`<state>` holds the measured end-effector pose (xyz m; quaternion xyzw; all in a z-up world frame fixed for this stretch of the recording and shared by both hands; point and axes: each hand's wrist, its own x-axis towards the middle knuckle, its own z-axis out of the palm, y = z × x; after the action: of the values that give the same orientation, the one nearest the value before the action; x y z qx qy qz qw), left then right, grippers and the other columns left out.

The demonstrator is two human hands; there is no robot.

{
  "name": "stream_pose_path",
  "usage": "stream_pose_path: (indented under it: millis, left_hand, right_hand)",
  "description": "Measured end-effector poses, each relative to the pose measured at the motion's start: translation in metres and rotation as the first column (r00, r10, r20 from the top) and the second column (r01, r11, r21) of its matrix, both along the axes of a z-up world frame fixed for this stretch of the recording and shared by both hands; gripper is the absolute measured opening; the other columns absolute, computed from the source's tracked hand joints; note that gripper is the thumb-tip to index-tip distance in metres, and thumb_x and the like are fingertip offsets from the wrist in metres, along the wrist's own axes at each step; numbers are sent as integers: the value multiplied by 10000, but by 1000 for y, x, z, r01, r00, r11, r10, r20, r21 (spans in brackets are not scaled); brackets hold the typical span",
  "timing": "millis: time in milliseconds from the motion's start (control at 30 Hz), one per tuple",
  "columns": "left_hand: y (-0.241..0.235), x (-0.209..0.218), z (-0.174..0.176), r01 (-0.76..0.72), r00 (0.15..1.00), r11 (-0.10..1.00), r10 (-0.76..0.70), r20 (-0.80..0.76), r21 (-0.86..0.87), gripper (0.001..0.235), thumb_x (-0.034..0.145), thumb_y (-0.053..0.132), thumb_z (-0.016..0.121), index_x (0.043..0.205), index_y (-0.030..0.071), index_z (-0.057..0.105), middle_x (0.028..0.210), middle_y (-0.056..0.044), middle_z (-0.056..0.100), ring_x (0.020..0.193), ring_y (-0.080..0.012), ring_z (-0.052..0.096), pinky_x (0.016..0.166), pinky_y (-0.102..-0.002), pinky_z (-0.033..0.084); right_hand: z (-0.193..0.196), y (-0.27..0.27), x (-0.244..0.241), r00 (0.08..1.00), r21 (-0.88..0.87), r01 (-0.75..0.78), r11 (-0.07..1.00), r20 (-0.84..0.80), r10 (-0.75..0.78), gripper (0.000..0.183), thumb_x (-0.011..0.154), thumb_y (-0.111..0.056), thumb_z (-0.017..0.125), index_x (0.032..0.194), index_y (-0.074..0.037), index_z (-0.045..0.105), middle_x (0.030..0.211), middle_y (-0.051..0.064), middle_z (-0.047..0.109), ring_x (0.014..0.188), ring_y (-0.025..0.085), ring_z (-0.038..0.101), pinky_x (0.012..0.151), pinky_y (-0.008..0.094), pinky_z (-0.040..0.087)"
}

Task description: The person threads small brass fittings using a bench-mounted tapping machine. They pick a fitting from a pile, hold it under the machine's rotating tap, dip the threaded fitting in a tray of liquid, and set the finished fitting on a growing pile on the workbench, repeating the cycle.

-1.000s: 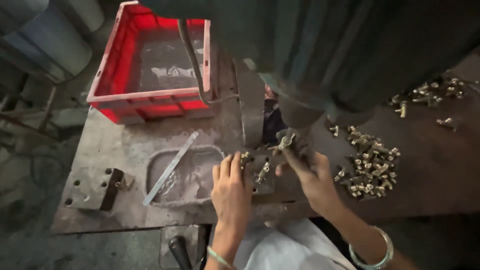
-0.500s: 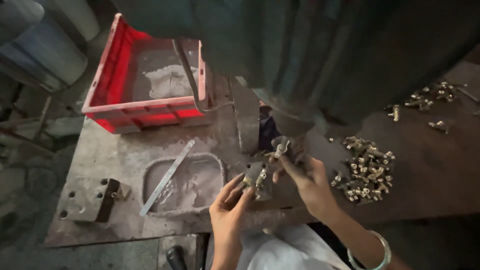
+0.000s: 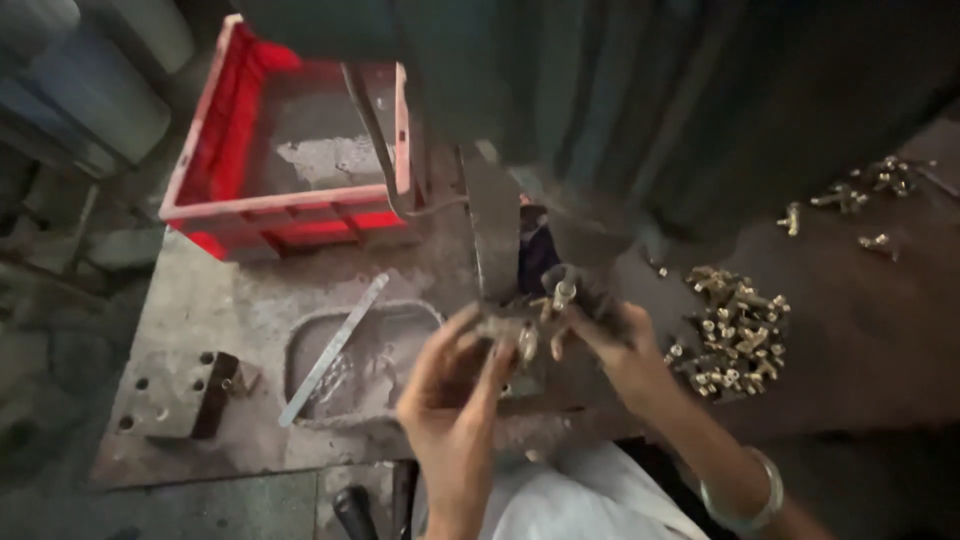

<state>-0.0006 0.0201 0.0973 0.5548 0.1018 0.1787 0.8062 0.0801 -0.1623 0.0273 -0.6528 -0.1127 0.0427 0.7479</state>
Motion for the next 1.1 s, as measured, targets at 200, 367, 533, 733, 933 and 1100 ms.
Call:
stream_pose_path:
  millis: [200, 367, 533, 733, 933, 1100]
  left_hand:
    - [-2, 30, -36, -206, 906, 610, -175, 384, 765, 403, 829, -35, 708, 1227, 25, 703, 1137, -171, 754, 996, -280, 745, 833, -338, 602]
    - [16, 51, -46, -208, 948, 420, -137, 288, 883, 331, 892, 17, 695, 1212, 93, 739, 1053, -152, 742, 955, -295, 745, 815, -380, 601]
    - [29, 25, -57, 170, 985, 420, -52, -163, 891, 274, 874, 108, 763, 1148, 122, 772, 869, -180, 721, 796, -321, 706, 695, -420, 548]
    - [66, -1, -112, 655, 714, 462, -638, -289, 597, 270, 797, 54, 757, 1066, 57, 778, 891, -149, 783, 785, -173, 764, 737, -318, 595]
    - [78, 16, -50, -102, 980, 958, 143, -138, 268, 225, 949, 54, 677, 1144, -11, 769, 959, -112, 778, 821, -148, 712, 752, -317, 576]
    - [9, 11, -60, -1, 994, 576, -88, 63, 817, 360, 814, 111, 812, 1162, 50, 742, 1053, -146, 728, 931, -344, 725, 775, -389, 562]
  right_hand:
    - [-135, -48, 32, 983, -258, 121, 958, 164, -80, 330, 927, -134, 722, 1231, -20, 663, 1106, 35, 695, 970, 97, 622, 849, 298, 532]
    - [-67, -34, 12, 984, -252, -127, 959, -150, 91, 265, 935, -146, 700, 1187, -65, 713, 971, 4, 746, 899, 101, 668, 834, 306, 559]
    - [-68, -31, -11, 954, -338, -113, 934, -300, 7, 176, 947, -154, 706, 1061, -24, 737, 831, 113, 765, 747, 186, 700, 694, 373, 602]
    - [-51, -56, -38, 796, -887, -360, 289, -130, 591, 445, 778, -142, 809, 1219, -170, 752, 985, 128, 735, 870, 301, 684, 826, 431, 544]
    - [-59, -10, -1, 866, -935, 58, 351, 222, 448, 322, 660, 31, 656, 972, -41, 688, 966, 182, 651, 1252, 368, 564, 938, 413, 536]
    - [-116, -20, 10, 864, -747, 150, 647, 417, 281, 354, 910, 65, 524, 1248, 32, 624, 1213, 266, 637, 1072, 402, 627, 911, 443, 531]
